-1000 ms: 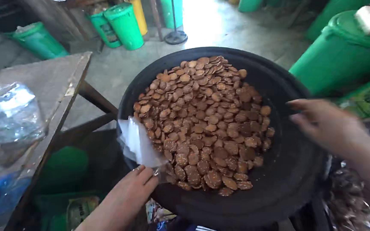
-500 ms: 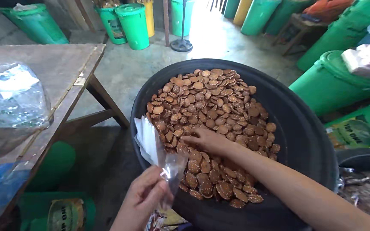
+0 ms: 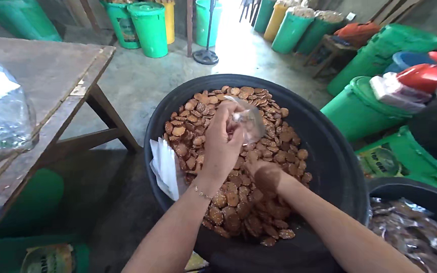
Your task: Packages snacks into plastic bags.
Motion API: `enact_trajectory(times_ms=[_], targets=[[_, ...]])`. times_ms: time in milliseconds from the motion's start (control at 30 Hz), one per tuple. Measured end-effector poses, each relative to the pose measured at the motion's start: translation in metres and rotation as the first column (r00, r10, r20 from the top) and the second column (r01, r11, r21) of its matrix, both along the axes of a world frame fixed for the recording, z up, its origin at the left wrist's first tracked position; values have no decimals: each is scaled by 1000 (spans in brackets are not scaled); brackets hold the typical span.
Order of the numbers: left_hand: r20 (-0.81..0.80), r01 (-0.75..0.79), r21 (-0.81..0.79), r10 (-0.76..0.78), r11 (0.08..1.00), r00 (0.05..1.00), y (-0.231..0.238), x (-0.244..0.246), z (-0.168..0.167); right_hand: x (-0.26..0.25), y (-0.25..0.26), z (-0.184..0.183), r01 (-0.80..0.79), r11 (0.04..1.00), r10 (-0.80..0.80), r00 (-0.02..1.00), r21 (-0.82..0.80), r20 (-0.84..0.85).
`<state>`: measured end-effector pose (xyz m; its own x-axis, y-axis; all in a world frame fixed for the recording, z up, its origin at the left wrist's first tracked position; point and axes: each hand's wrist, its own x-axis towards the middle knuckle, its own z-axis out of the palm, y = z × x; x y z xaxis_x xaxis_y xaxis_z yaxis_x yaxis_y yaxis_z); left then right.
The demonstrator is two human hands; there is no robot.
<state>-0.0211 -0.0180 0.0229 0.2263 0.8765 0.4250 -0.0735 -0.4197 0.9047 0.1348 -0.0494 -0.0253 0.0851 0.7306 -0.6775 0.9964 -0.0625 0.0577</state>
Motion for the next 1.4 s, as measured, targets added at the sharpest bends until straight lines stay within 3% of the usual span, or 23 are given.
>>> enact_trajectory(times_ms=[100,167,233,300,467,567,633,667,700,733,800,833,867,900,967,1000,1033,1067,1133,1200,1267,1367,1400], targets=[[-251,-51,174,94,983,963,9,-7,-14,5,-5,-6,4,999,-1,998,42,-63],[-277,-97,226,159,969,948,11,-13,-20,-4,-4,10,62,992,-25,952,111,-306],[-258,-129,251,195,959,946,15,-15,-21,-16,-4,10,164,976,-34,755,140,-655],[-242,-133,264,200,955,950,17,-14,-22,-35,-1,-4,229,959,-12,615,164,-789],[-278,-193,294,277,936,920,14,-13,-25,-78,-4,-9,67,956,78,879,285,-469],[-326,-186,374,317,909,891,13,-17,-24,-77,-11,6,7,966,102,908,258,-406],[-367,-163,470,361,867,857,15,-16,-21,-62,-8,8,125,967,6,861,223,-508],[-396,-140,490,362,860,844,17,-17,-18,-50,-5,8,265,944,-89,778,196,-622],[-444,-103,474,338,875,830,18,-18,-16,-35,-2,8,450,879,-167,599,156,-783],[-505,-62,439,303,896,808,18,-20,-12,-22,-1,13,608,793,-210,350,51,-913],[-668,42,315,190,948,720,15,-18,0,-5,-3,38,769,613,-146,-115,-182,-982],[-749,95,231,115,968,652,13,-15,5,-2,-8,51,787,574,-74,-226,-227,-971],[-814,135,160,53,978,579,12,-9,8,-1,-14,60,798,578,9,-211,-167,-977],[-850,151,102,7,983,527,10,-2,11,-2,-21,65,802,597,100,-72,2,-992],[-857,153,-55,-126,987,500,8,12,20,-4,-34,72,693,554,230,406,462,-885],[-823,167,-93,-171,981,542,8,16,22,-6,-39,74,577,504,250,614,642,-748],[-779,182,-113,-201,977,594,10,20,22,-6,-41,72,463,466,259,743,754,-617],[-758,203,-128,-228,971,611,12,23,23,-5,-41,71,388,476,242,805,789,-542],[-788,247,-138,-258,959,560,16,33,24,-3,-38,71,335,553,163,854,763,-494],[-802,264,-152,-275,953,530,13,44,23,1,-38,74,377,632,41,856,677,-515],[-795,248,-105,-231,963,560,5,51,18,6,-35,82,436,719,-108,840,541,-532],[-794,294,60,-133,954,593,-13,54,11,6,-28,79,491,745,-249,833,452,-493],[-745,314,212,-55,925,665,-18,52,4,6,-28,75,517,723,-269,821,457,-503]])
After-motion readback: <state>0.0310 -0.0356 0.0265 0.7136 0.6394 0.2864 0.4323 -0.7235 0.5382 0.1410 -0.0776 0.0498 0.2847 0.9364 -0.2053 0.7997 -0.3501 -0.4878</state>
